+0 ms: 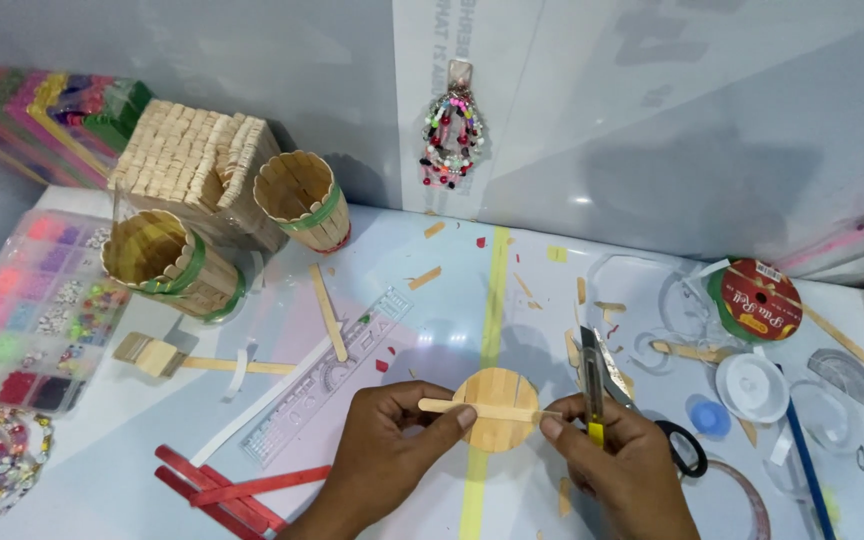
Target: Cutting wooden popsicle sticks to size with scissors and arranging them to assemble a circular base for a handicraft project.
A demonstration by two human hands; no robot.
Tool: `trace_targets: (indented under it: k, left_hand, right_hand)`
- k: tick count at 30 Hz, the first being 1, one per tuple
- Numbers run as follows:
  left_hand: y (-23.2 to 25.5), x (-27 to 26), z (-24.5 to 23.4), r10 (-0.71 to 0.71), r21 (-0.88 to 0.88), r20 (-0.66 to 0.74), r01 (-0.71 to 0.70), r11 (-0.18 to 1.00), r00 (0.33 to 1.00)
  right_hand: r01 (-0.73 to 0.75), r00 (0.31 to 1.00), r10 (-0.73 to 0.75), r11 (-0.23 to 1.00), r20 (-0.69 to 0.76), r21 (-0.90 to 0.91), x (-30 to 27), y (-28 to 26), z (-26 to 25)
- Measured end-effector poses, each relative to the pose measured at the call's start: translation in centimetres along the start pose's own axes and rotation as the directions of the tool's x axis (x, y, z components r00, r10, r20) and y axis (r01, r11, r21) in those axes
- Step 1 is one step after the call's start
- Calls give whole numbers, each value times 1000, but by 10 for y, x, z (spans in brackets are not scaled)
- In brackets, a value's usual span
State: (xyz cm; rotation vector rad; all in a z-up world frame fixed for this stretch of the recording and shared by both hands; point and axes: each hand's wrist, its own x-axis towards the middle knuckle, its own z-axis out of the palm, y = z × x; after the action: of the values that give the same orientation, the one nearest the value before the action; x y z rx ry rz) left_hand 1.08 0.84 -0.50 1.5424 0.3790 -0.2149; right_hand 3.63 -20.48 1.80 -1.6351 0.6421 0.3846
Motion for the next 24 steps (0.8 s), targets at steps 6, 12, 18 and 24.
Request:
trace_targets:
  k: [6, 12, 18, 24]
  left_hand:
    - [-3, -1, 2, 4, 66, -53, 0, 998, 999]
    - [-5, -2, 3, 66, 100, -128, -54, 994, 990]
    - [-4, -3, 0, 135, 40, -141, -130, 991, 981]
    - [-6, 4, -6, 176, -44, -267, -194, 980, 947]
  right_hand:
    - [-74, 995, 67, 993, -73, -95, 0, -6, 5]
    - [-38, 998, 32, 990, -50, -135, 0, -6, 5]
    - [-41, 995, 3, 931, -103, -363, -9, -20, 6]
    - [-49, 994, -22, 795, -111, -605, -6, -27, 4]
